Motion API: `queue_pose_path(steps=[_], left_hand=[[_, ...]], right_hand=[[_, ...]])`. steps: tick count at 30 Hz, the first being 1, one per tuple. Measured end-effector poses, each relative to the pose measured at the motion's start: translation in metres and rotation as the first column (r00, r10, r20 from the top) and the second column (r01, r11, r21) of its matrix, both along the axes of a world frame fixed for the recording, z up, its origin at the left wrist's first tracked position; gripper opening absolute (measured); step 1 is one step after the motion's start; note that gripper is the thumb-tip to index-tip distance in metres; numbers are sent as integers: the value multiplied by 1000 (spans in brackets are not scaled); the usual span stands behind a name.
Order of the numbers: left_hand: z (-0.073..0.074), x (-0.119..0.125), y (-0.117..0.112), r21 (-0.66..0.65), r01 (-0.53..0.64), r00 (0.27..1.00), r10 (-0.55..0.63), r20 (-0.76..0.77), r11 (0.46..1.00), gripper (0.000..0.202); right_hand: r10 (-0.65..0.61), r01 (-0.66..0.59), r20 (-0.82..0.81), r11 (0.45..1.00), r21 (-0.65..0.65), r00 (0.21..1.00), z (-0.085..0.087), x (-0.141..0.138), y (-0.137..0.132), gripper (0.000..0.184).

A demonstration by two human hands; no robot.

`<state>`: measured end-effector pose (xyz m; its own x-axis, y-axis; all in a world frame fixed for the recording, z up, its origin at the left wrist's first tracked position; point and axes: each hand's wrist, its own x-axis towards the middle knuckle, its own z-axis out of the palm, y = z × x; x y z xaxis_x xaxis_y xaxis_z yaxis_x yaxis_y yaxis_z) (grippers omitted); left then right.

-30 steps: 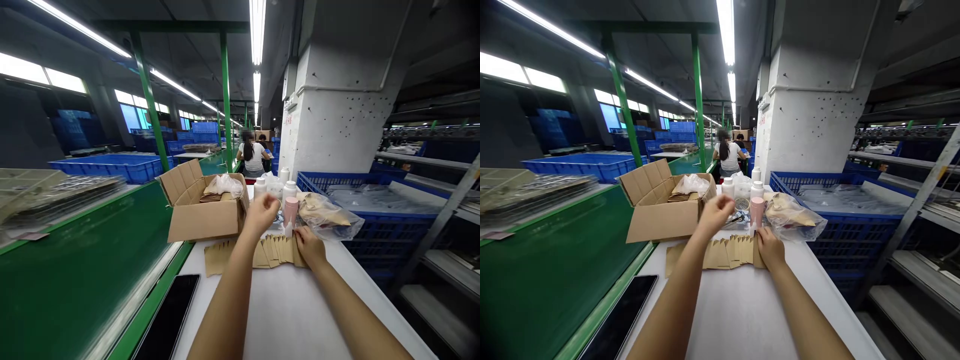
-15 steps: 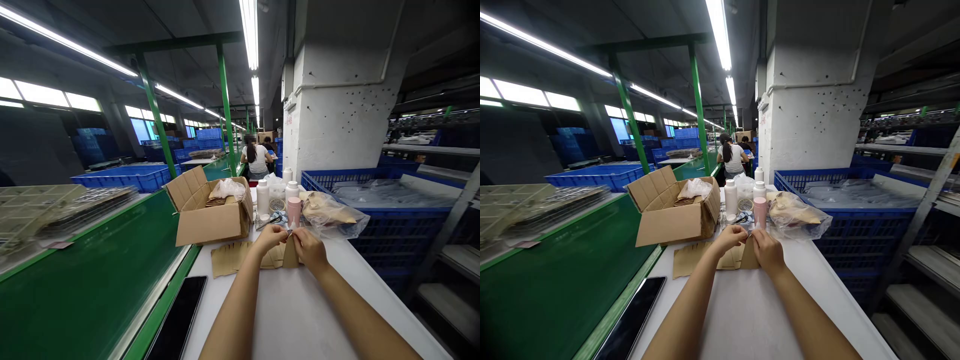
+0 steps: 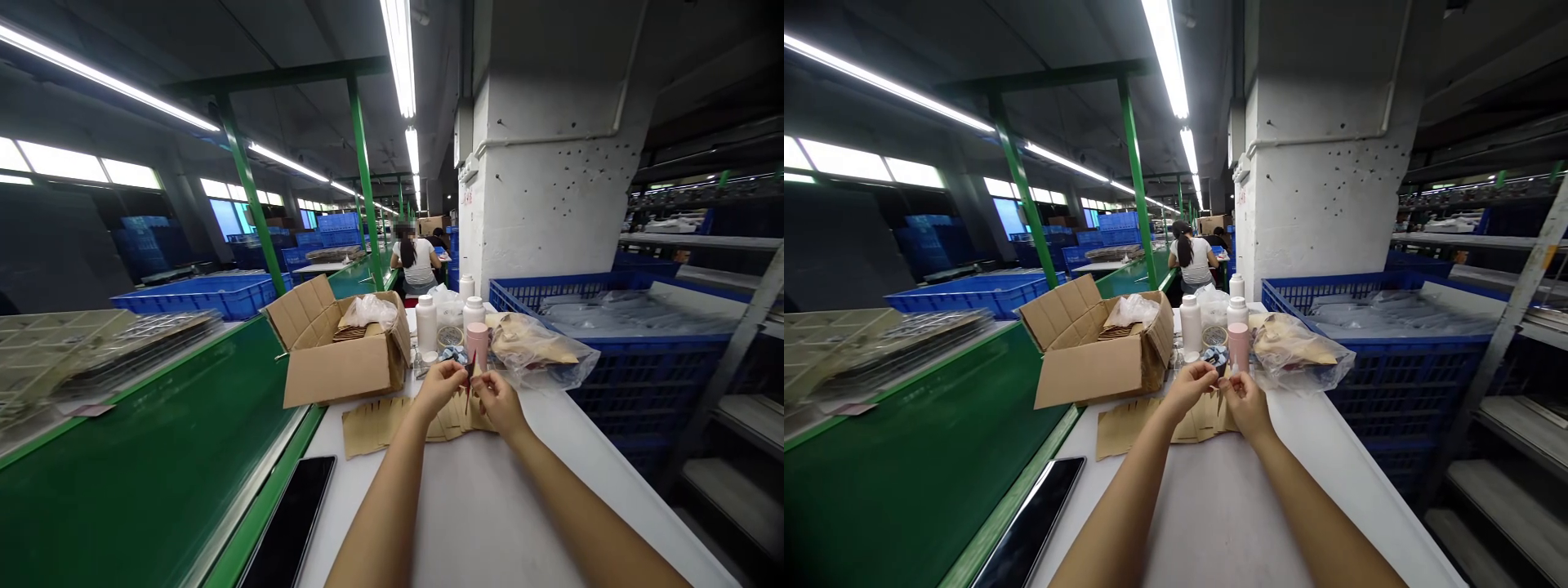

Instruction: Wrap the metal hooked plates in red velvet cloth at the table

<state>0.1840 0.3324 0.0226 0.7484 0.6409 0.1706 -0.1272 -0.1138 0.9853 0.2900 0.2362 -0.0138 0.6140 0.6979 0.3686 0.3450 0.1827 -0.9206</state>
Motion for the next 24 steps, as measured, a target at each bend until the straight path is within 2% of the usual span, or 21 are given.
queue_pose_path(steps=[4,7,10,13,16,20,24], left_hand=[[-3,5,-3,-23,2,1000,-1,21,1000,30],[-6,4,1,-95,-74,996,79,52,993,31],[-8,1,6,-188,-144,980,166,108,971,33],[-7,-1,9,-276,-180,955,235,180,944,33],[-5,0,10,-339,-197,916,296,271,920,34],[-3,1,12,-402,-192,867,347,358,895,34],[-2,-3,15,-474,-165,849,370,378,865,29]], right_hand=[[89,-75,-269,995,62,959,-3,0,6,41],[112,-88,-402,993,79,909,-3,4,8,42],[75,-47,-467,996,71,881,-3,13,8,42],[-3,53,-533,995,79,846,-2,25,5,41],[-110,214,-579,970,114,808,2,38,0,38],[-231,424,-622,888,181,749,8,58,-7,34],[-285,561,-657,788,254,698,2,91,-12,31]])
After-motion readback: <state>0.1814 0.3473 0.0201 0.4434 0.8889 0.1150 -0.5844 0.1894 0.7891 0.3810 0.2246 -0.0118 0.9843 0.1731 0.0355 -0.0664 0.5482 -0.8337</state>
